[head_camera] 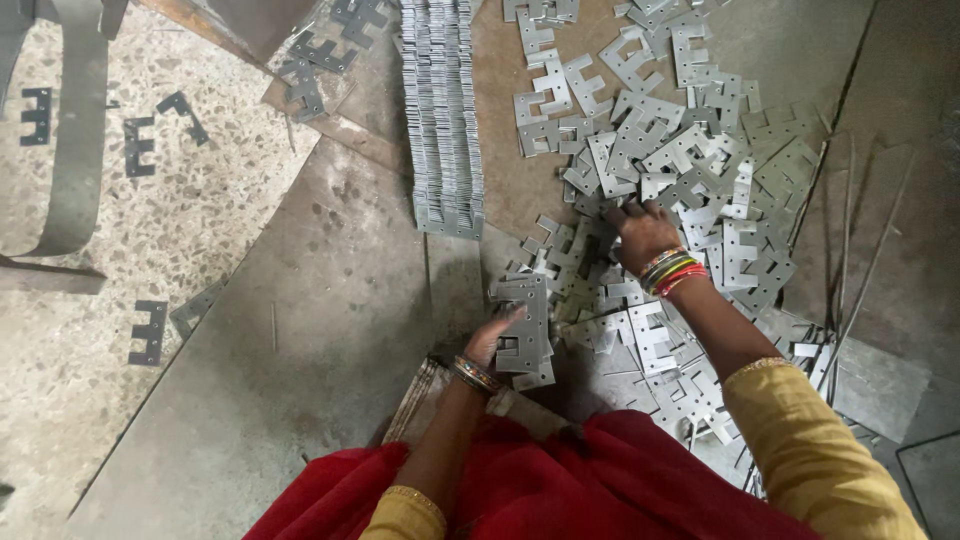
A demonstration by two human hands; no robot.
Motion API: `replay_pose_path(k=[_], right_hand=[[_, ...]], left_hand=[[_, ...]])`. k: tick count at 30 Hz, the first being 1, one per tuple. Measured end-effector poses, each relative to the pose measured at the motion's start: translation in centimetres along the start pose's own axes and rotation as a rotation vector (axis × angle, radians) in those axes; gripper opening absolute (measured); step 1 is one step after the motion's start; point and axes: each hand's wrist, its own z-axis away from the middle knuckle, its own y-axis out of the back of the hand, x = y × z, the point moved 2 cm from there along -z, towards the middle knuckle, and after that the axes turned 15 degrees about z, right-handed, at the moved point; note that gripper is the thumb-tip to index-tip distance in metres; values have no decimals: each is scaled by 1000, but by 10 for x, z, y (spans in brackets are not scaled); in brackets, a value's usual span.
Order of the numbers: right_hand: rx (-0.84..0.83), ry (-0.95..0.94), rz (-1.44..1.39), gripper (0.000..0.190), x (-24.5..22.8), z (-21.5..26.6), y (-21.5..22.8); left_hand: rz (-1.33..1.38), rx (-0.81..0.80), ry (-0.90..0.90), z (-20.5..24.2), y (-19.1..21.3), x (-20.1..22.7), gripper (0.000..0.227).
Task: The person sits on the floor and sorts small metal brackets from a scattered pile into neat stacks. They pick up brackets one by one or in small groups, align them, and place them into growing stacks on the floor.
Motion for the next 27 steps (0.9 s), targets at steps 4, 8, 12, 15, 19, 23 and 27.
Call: replay_pose_path(k=[4, 8, 12, 15, 19, 23, 27], right_hand=[[-304, -130, -66, 40, 1, 4, 25], [-264, -112, -499, 32, -18, 30, 66], [-200, 75, -797, 48, -34, 38, 71], [62, 256, -163, 60, -56, 29, 44], [310, 589, 41, 60, -70, 19, 1], [344, 622, 115, 53, -62, 19, -1], [102, 176, -283, 44, -58, 22, 35]], left_hand=[[44, -80, -4, 9, -14, 5, 45], [53, -73, -126, 13, -36, 9, 47], [256, 6, -133, 13, -41, 12, 52], [220, -24, -145, 18, -40, 19, 43], [170, 9, -124, 34, -46, 28, 37], [249, -76, -120, 42, -60, 39, 45], [177, -34, -225, 48, -57, 48, 53]])
